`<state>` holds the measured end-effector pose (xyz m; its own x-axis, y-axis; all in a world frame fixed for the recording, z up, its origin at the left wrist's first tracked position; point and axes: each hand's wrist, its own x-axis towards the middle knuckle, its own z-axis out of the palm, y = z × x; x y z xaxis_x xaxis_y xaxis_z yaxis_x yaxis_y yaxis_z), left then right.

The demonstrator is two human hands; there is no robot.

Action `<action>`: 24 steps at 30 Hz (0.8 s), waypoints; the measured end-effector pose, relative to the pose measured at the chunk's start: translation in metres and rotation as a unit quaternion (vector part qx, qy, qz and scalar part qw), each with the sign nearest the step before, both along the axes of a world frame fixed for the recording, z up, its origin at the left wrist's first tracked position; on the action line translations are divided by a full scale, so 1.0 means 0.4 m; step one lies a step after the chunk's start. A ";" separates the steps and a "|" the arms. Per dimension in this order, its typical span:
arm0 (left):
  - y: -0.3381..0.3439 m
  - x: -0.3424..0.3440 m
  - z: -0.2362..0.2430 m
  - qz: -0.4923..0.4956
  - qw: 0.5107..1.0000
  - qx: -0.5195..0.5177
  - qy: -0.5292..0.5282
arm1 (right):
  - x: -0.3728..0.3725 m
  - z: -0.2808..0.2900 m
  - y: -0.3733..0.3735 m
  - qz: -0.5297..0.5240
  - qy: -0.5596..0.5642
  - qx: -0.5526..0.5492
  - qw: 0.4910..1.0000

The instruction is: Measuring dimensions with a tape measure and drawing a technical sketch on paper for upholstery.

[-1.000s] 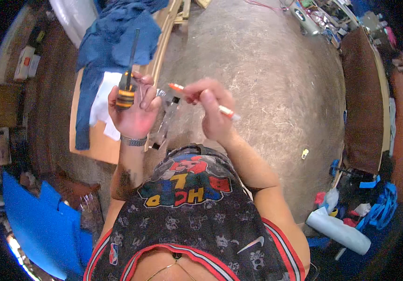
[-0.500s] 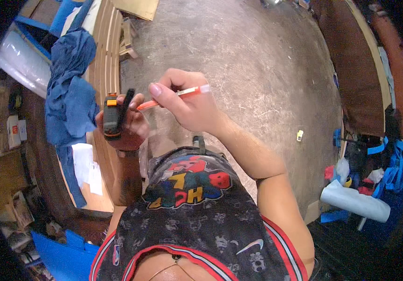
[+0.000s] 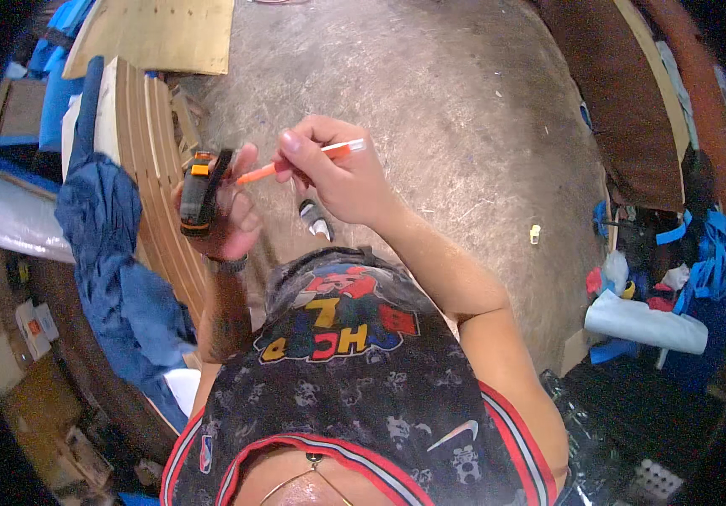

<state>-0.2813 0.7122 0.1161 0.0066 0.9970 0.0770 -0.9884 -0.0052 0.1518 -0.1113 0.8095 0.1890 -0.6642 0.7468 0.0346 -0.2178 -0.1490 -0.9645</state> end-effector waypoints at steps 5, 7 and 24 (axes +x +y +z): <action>0.240 -0.111 0.064 -0.095 0.993 0.047 -0.044 | -0.114 0.017 0.169 -0.079 -0.046 0.051 0.995; 0.342 -0.154 0.053 -0.114 0.989 0.082 -0.056 | -0.152 0.000 0.263 -0.100 -0.033 0.068 0.992; 1.355 -0.326 0.064 -0.069 0.991 -0.041 0.103 | -0.325 -0.038 1.249 -0.078 -0.080 -0.007 0.994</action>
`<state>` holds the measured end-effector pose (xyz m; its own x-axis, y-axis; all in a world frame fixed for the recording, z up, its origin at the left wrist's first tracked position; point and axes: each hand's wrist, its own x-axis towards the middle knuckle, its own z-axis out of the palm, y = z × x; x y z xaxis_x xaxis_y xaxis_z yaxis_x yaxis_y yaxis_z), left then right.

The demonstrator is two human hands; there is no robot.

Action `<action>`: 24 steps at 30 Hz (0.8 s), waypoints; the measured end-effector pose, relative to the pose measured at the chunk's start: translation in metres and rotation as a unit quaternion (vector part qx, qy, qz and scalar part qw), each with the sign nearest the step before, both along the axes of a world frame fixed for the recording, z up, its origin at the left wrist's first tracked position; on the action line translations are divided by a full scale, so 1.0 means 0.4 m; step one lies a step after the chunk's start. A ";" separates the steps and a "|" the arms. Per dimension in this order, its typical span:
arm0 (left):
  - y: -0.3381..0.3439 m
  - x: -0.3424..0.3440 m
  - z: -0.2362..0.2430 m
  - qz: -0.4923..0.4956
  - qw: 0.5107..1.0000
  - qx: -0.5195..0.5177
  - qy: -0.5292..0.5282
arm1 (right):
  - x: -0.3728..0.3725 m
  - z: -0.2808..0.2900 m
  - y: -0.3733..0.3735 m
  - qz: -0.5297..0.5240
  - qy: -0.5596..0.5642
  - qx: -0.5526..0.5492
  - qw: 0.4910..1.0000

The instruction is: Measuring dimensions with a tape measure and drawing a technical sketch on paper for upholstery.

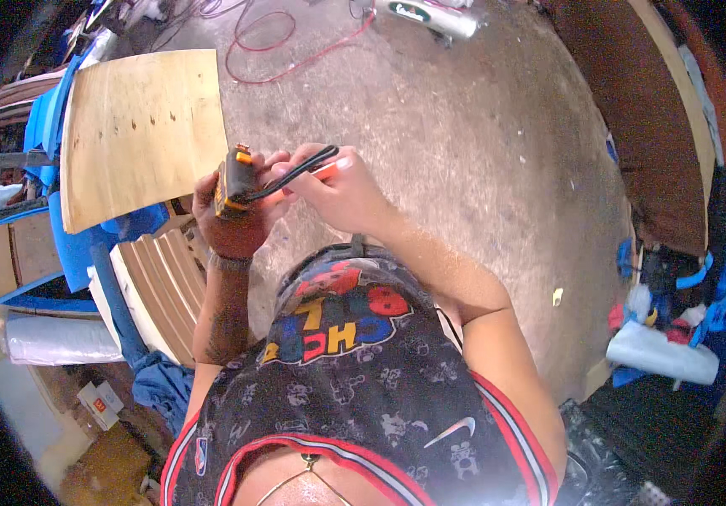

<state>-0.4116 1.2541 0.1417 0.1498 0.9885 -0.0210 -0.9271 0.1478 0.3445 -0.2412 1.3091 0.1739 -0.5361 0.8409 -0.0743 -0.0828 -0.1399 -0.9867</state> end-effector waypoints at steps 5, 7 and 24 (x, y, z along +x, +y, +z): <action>0.288 -0.052 0.015 0.106 0.992 -0.055 -0.047 | -0.087 -0.031 0.286 0.010 0.037 0.076 0.996; 0.391 -0.095 -0.018 0.136 0.984 -0.074 -0.089 | -0.135 -0.030 0.392 0.018 0.016 0.061 0.998; 1.446 -0.566 0.033 0.139 0.982 -0.128 -0.019 | -0.631 -0.067 1.419 -0.110 0.018 0.012 0.994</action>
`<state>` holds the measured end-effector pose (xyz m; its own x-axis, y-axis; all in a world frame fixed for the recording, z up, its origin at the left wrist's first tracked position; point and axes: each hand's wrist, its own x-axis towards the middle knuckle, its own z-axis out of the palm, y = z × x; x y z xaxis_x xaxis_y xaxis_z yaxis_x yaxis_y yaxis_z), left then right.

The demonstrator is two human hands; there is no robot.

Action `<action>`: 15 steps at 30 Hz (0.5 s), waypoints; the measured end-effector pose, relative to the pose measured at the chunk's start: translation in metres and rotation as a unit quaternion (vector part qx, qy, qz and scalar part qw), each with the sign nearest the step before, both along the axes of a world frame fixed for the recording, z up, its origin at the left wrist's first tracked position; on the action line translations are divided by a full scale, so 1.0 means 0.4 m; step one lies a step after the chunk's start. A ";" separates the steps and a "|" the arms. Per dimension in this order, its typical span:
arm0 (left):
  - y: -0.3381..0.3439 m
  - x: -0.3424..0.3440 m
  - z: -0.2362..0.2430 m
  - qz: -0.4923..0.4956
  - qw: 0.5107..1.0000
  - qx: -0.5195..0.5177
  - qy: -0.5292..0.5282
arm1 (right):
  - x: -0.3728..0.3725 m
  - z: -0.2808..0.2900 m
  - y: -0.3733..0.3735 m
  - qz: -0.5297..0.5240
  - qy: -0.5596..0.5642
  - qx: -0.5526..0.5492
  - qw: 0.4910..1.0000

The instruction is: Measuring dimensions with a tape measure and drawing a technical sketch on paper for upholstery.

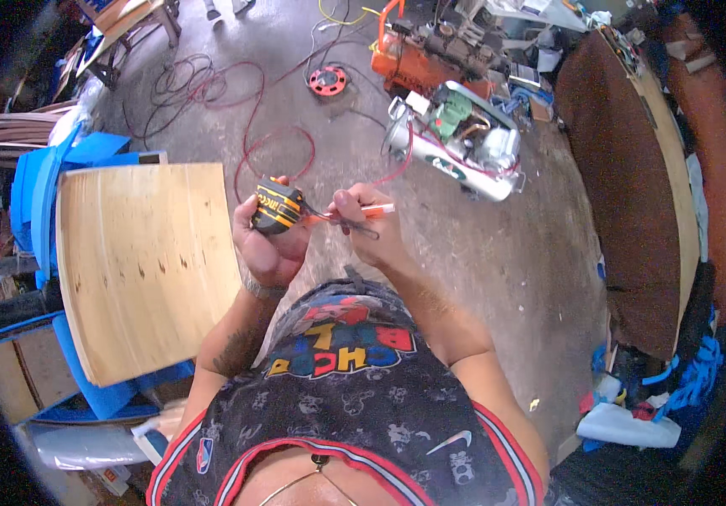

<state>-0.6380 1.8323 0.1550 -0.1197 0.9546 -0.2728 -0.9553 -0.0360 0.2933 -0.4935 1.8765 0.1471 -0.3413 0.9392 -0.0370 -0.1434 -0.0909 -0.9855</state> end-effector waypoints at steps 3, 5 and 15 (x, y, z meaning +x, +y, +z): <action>0.189 -0.050 -0.019 0.031 0.999 -0.015 0.007 | -0.076 -0.023 0.191 0.031 0.090 -0.026 0.995; 0.304 -0.092 -0.036 0.025 0.999 -0.035 0.029 | -0.121 -0.047 0.316 0.043 0.081 -0.031 0.995; 0.807 -0.299 0.011 0.163 0.977 -0.073 0.118 | -0.401 -0.072 0.867 0.141 0.111 -0.059 0.982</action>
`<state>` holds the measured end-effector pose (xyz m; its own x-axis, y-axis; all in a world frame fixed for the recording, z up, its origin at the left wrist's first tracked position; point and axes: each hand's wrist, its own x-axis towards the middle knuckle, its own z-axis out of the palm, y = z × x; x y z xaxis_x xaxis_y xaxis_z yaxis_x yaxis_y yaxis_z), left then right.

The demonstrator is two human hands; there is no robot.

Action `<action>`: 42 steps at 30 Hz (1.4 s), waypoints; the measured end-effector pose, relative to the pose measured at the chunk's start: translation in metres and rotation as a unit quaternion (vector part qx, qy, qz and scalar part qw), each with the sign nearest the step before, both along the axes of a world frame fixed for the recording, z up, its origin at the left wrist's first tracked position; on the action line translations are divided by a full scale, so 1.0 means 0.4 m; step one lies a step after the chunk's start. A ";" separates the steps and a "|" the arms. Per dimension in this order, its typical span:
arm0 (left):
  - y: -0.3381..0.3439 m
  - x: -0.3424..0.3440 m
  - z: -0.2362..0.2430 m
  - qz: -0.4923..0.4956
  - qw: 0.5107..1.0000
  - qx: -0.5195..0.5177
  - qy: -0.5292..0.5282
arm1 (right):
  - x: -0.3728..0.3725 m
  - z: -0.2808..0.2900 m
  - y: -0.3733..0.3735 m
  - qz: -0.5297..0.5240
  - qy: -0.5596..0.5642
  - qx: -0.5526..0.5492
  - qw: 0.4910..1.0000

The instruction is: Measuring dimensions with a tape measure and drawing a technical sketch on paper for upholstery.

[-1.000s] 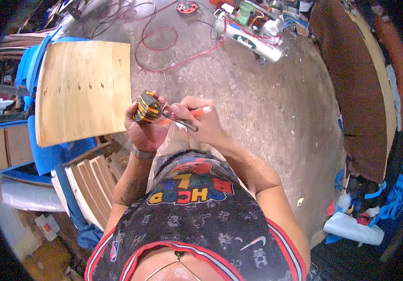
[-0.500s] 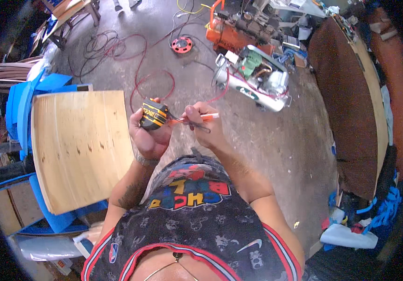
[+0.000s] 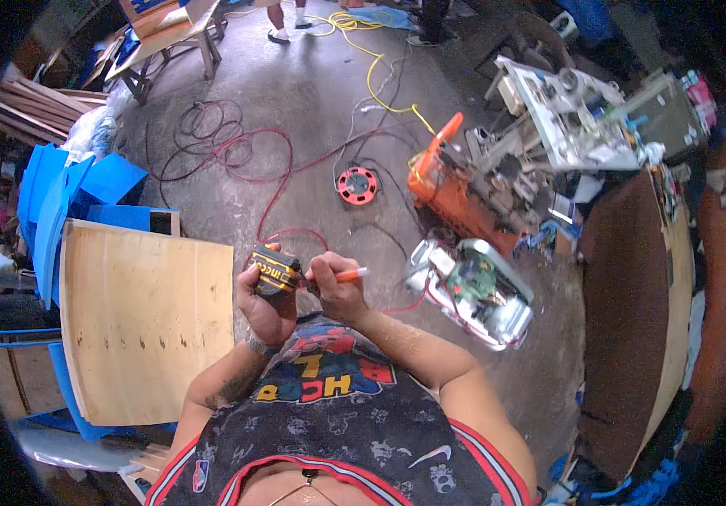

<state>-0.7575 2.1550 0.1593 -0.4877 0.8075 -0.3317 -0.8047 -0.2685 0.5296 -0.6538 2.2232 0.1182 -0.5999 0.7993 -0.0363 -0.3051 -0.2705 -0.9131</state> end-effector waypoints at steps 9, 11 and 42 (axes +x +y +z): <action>0.477 -0.403 -0.100 -0.071 0.997 0.029 -0.007 | -0.407 -0.066 0.459 -0.004 -0.004 0.028 1.000; 0.606 -0.487 -0.122 -0.079 0.996 0.024 -0.017 | -0.481 -0.076 0.575 -0.012 0.004 -0.014 1.000; 1.720 -1.663 -0.985 -0.165 0.595 -0.650 0.443 | -1.081 -0.033 2.895 -0.153 0.079 -0.177 0.969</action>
<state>-1.4229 2.8429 -0.2347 -0.8227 0.2494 -0.5109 0.0499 0.9269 0.3721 -1.0863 3.3813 0.1050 -0.3564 0.8951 -0.2679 -0.5497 -0.4327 -0.7145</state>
